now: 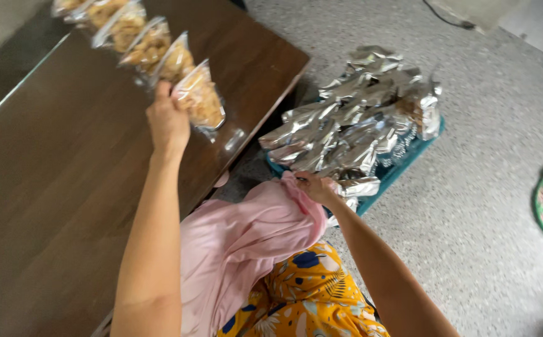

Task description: The person sits on the floor and repeatedly picks up silver foil snack bags from a blue basket. They wipe the exterior of each bag with a pink cloth and then place the cleaned bag onto a wooden table.

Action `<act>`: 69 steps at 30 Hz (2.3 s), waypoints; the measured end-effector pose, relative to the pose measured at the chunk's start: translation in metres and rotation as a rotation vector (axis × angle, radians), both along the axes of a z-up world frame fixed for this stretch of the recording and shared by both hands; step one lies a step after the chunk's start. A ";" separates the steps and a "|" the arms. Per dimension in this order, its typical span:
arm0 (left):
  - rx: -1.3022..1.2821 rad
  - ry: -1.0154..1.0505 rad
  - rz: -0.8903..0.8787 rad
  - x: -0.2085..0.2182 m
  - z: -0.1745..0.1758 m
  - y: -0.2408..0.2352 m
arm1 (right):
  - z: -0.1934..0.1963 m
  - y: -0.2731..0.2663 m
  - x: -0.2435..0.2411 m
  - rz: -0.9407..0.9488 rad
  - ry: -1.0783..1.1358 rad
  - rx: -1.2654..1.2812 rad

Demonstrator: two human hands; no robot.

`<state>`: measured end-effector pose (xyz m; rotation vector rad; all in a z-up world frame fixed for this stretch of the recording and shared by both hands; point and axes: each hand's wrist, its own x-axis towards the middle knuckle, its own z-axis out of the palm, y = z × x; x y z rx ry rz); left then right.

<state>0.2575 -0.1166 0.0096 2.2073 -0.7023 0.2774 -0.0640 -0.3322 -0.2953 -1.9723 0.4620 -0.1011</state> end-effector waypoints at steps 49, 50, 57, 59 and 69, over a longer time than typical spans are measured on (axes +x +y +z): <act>0.714 0.539 -0.737 -0.211 0.094 -0.025 | 0.361 -0.039 -0.044 0.276 -0.418 -0.545; 0.656 0.588 -0.635 -0.210 0.092 -0.006 | 0.345 -0.041 -0.041 0.195 -0.405 -0.387; 0.125 0.631 -0.109 -0.189 0.072 0.131 | 0.092 -0.024 -0.006 0.013 0.351 0.025; 0.020 0.670 -0.032 -0.193 0.067 0.151 | 0.031 -0.004 0.011 0.004 0.355 -0.029; -0.359 1.015 0.030 -0.212 -0.002 0.183 | 0.112 -0.022 0.039 -0.062 0.533 0.031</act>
